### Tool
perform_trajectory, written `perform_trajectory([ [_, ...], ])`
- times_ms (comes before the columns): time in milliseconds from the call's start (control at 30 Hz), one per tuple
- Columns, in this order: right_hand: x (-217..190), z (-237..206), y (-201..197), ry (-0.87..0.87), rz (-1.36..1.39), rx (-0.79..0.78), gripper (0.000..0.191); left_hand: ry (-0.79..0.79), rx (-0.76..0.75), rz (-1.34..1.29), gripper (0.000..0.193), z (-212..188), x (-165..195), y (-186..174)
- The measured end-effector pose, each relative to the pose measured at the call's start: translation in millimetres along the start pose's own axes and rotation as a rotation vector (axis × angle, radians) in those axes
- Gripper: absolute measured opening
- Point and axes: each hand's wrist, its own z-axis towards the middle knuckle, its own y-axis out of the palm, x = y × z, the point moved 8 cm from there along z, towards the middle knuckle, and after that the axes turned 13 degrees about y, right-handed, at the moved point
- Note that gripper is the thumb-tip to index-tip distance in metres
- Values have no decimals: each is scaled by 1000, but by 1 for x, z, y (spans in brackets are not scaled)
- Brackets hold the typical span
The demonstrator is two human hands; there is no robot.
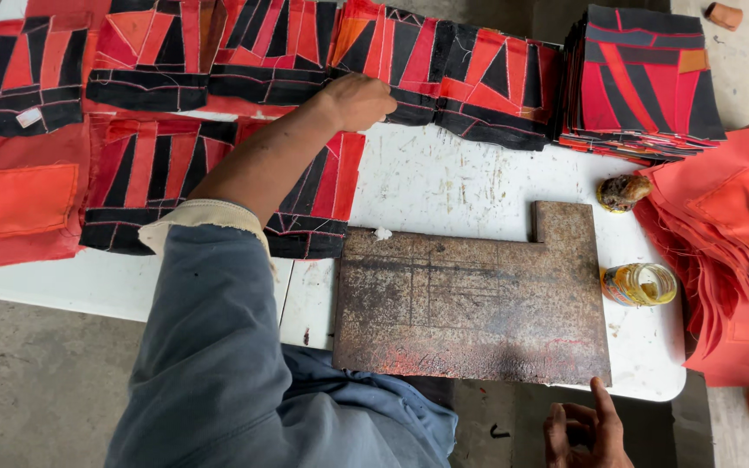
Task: The person places a red and black fabric panel on a worn wooden board, presses and rubs its surface with their hand, dips a finger into a small jar, then sets the panel onto a growing stack of finished panels on the table. They repeat this cycle, handling panels one at a time.
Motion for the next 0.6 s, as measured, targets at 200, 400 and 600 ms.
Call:
perform_trajectory([
  [200, -10, -4, -3, -24, 58, 0, 72, -161, 47, -7, 19, -2, 8, 13],
  [400, -24, -11, -4, 108, -51, 10, 68, -218, 145, -65, 15, -6, 6, 6],
  [600, -48, -20, -14, 198, 10, 35, 65, -250, 106, -272, 60, 9, 10, -30],
])
